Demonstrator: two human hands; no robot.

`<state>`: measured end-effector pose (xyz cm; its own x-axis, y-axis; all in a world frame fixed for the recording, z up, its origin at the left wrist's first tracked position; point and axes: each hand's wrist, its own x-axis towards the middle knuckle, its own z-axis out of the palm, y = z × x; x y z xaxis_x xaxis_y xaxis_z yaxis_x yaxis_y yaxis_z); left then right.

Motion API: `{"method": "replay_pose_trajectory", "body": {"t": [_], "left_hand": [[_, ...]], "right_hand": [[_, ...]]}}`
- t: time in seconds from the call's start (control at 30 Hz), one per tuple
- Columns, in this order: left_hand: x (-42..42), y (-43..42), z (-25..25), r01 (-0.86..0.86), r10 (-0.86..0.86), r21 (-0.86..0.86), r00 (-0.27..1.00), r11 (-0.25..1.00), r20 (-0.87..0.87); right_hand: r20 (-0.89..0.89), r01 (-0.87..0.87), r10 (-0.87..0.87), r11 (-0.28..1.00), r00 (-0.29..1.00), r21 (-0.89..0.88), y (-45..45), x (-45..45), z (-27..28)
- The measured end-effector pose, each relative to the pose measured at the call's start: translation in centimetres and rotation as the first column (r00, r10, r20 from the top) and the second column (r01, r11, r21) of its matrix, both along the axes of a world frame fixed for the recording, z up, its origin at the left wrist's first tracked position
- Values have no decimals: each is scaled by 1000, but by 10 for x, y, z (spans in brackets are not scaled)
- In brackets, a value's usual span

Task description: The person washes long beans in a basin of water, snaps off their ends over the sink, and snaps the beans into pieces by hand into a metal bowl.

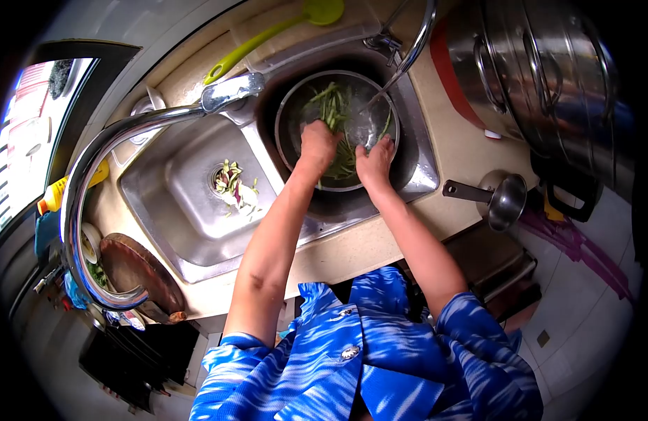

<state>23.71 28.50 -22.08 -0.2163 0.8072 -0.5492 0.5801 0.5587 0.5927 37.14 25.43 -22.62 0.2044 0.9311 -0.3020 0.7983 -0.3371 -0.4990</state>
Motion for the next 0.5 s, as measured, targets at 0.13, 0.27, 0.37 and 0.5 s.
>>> {"method": "replay_pose_trajectory", "body": {"t": [0.13, 0.27, 0.37, 0.5], "left_hand": [[6, -7, 39, 16, 3, 263, 997, 965, -73], [-1, -5, 33, -101, 155, 341, 979, 935, -134], [-4, 0, 9, -189, 237, 272, 959, 944, -158], [21, 3, 0, -50, 68, 74, 963, 996, -260]], "right_hand": [[-41, -142, 143, 990, 989, 16, 15, -9, -19], [-30, -229, 240, 951, 970, 209, 18, -10, -51], [-59, -90, 104, 975, 993, 205, 30, -5, -42], [-140, 8, -18, 997, 990, -72, 21, -9, -55]]}}
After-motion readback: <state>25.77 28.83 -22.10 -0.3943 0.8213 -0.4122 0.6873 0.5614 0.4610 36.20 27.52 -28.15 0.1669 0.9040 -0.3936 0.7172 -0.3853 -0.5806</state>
